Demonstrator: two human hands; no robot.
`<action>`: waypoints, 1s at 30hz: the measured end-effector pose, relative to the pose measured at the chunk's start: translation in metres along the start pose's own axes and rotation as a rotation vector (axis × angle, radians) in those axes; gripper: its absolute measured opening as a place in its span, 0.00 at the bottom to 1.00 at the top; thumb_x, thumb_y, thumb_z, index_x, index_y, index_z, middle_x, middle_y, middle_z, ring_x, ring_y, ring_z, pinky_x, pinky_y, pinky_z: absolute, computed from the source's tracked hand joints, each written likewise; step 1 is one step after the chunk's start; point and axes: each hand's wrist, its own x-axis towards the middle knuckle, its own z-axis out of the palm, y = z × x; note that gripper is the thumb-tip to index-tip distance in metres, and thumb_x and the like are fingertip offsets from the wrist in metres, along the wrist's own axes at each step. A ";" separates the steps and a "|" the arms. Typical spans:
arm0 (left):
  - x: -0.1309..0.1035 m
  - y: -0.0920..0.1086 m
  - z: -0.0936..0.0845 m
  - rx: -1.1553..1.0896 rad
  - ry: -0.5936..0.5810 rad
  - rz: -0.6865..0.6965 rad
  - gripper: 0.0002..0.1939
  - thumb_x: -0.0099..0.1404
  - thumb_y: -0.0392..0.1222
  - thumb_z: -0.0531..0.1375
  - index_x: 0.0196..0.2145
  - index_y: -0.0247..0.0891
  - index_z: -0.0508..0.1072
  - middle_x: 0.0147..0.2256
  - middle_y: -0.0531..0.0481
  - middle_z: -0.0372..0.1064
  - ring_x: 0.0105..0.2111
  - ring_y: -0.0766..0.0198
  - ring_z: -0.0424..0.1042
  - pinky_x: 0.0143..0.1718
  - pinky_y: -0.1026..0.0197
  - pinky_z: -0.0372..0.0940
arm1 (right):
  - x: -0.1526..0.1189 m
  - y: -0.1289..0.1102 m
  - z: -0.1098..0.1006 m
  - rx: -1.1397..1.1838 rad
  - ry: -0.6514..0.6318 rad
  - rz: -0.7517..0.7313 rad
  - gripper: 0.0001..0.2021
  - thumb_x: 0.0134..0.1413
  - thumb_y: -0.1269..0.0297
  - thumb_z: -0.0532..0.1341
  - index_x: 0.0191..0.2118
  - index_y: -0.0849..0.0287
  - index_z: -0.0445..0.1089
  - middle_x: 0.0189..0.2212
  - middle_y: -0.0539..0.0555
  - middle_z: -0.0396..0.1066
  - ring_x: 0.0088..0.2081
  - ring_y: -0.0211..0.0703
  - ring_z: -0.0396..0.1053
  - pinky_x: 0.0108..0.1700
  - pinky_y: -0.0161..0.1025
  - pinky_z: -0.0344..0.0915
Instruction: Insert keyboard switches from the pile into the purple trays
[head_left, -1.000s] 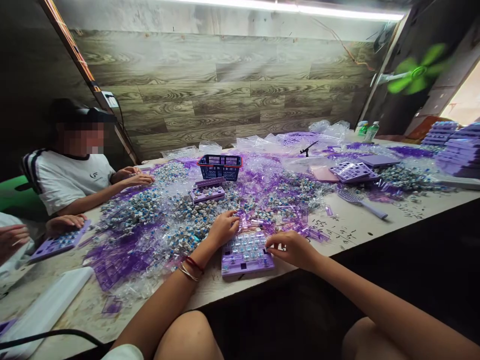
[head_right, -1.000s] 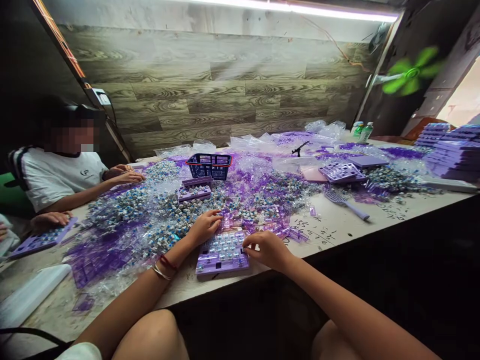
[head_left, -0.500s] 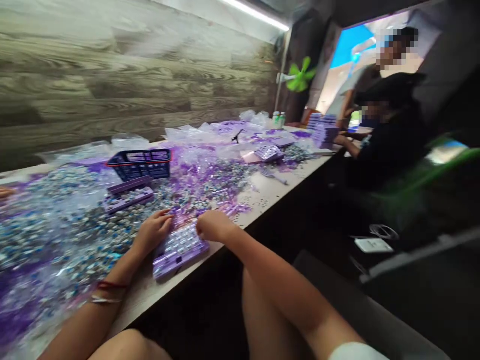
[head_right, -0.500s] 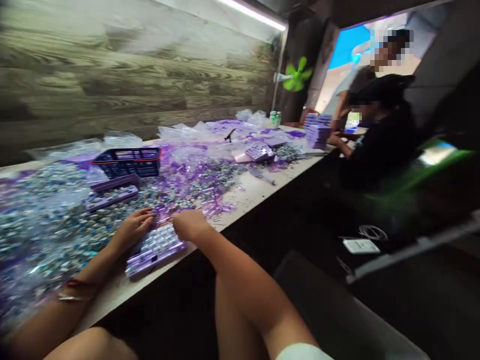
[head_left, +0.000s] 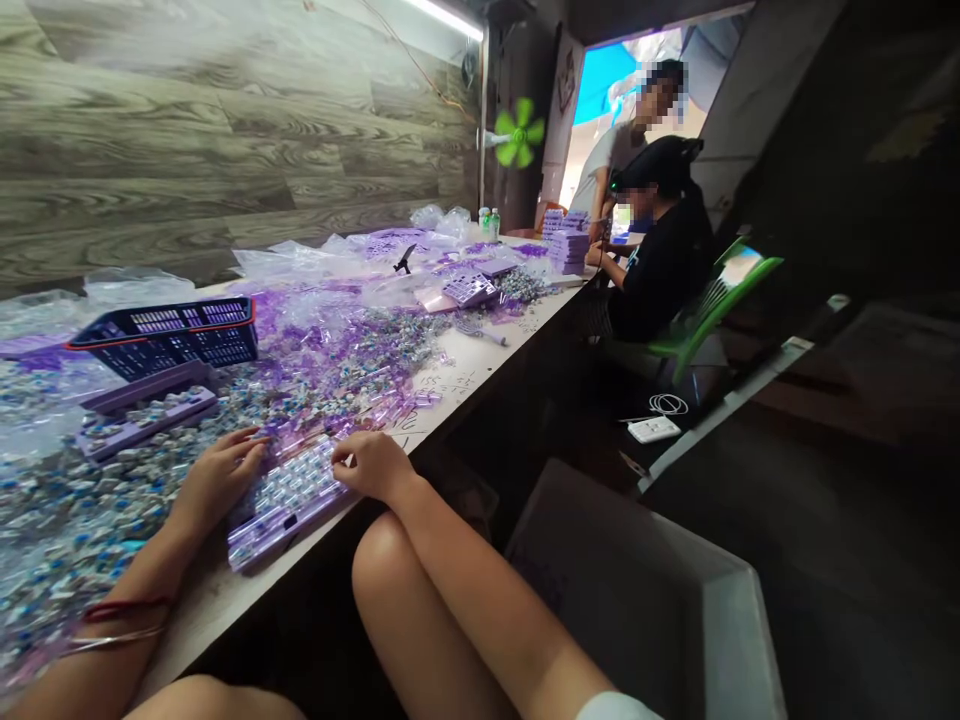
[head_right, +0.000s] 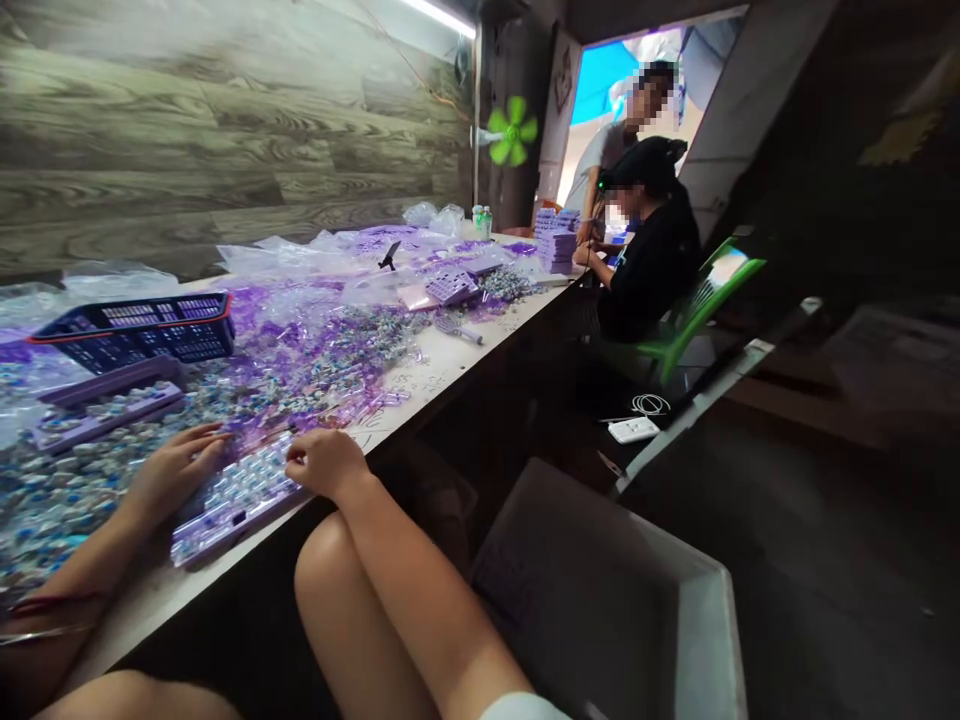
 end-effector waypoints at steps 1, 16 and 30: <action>0.000 -0.001 0.000 0.004 -0.001 0.001 0.31 0.62 0.63 0.40 0.37 0.39 0.73 0.50 0.56 0.67 0.49 0.58 0.67 0.56 0.55 0.59 | -0.001 0.000 0.003 0.012 0.024 0.006 0.09 0.55 0.66 0.56 0.38 0.58 0.73 0.40 0.51 0.75 0.43 0.39 0.69 0.47 0.30 0.61; -0.001 0.000 -0.001 0.038 -0.061 -0.026 0.26 0.62 0.51 0.44 0.42 0.31 0.75 0.52 0.41 0.66 0.51 0.57 0.66 0.57 0.58 0.56 | -0.004 -0.008 0.012 -0.002 0.137 0.194 0.08 0.50 0.63 0.59 0.35 0.52 0.75 0.33 0.48 0.76 0.36 0.42 0.72 0.39 0.35 0.65; -0.004 -0.008 0.009 0.016 0.016 -0.004 0.26 0.62 0.53 0.44 0.39 0.36 0.76 0.50 0.44 0.68 0.49 0.55 0.68 0.56 0.55 0.60 | -0.006 -0.009 0.014 0.128 0.188 0.205 0.05 0.48 0.68 0.61 0.31 0.54 0.75 0.31 0.48 0.76 0.33 0.38 0.71 0.36 0.32 0.64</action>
